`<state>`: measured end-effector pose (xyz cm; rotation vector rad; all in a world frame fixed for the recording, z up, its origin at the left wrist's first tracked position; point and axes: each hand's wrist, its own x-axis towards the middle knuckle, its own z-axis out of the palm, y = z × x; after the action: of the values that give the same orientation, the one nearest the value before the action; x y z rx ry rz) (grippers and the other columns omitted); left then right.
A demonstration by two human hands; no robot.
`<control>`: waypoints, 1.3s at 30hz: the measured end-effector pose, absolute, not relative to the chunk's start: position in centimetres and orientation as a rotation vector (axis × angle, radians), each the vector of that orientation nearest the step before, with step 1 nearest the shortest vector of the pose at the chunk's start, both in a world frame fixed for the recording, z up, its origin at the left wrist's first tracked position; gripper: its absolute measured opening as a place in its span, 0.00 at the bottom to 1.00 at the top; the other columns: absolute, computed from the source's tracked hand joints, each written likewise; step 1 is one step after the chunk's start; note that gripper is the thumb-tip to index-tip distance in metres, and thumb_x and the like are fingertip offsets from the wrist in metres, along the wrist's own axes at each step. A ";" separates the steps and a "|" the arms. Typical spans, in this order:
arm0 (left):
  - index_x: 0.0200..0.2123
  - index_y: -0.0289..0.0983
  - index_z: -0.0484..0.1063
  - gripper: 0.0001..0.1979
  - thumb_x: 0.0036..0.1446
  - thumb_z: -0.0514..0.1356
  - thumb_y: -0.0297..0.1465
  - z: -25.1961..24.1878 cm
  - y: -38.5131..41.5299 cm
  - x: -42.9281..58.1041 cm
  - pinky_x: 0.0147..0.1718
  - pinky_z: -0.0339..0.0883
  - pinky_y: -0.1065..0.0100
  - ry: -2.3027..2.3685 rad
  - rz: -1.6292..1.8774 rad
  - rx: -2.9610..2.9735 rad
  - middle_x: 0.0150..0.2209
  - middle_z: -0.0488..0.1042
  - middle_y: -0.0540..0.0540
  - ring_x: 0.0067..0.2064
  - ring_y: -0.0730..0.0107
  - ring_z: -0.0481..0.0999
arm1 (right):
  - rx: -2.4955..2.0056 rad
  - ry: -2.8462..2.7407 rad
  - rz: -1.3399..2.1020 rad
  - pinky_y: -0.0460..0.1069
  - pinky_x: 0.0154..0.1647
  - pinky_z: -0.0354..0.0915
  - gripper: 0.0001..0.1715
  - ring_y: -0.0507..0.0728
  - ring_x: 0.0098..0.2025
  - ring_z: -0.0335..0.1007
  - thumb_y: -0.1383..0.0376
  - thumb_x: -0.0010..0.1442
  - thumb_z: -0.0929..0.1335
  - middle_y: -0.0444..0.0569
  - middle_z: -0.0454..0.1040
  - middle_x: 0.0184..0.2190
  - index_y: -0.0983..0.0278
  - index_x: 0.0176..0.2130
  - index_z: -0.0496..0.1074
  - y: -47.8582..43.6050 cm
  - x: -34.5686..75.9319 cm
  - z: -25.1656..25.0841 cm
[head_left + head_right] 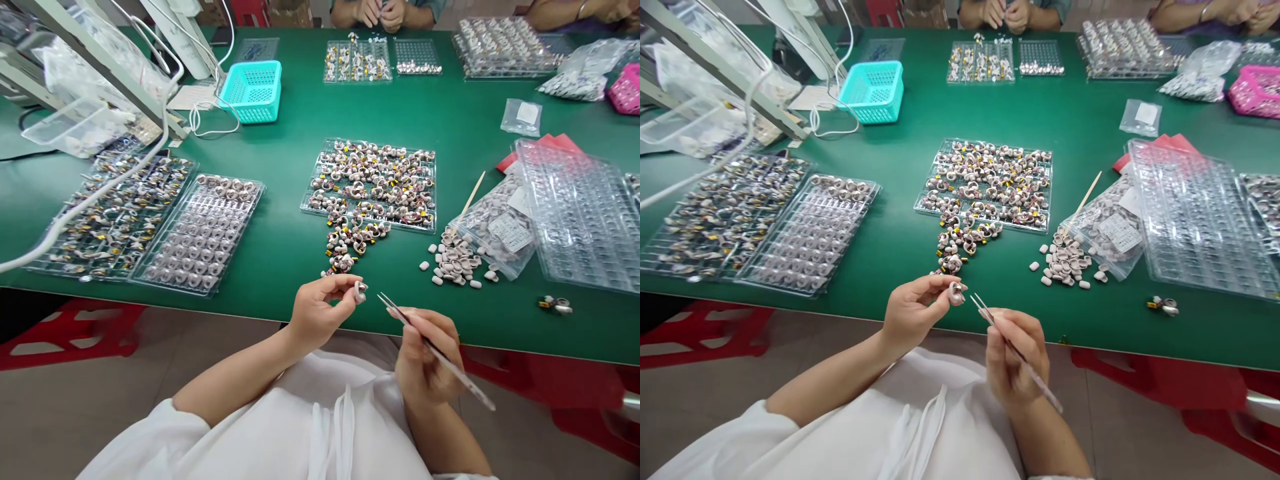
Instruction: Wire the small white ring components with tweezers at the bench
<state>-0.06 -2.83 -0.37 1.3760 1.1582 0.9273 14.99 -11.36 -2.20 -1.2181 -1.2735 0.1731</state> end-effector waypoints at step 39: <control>0.30 0.34 0.82 0.06 0.46 0.72 0.29 0.6 -1.8 0.3 0.40 0.70 0.71 0.811 0.801 0.562 0.35 0.81 0.45 0.35 0.72 0.77 | -1.352 -1.027 0.978 0.45 0.27 0.65 0.11 0.51 0.28 0.67 0.61 0.62 0.69 0.46 0.75 0.32 0.62 0.44 0.76 -8.7 14.2 -1.9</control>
<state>0.30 -1.77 0.64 0.5624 0.8113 0.8013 14.24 -8.71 -1.86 -1.3517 -1.0273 0.9777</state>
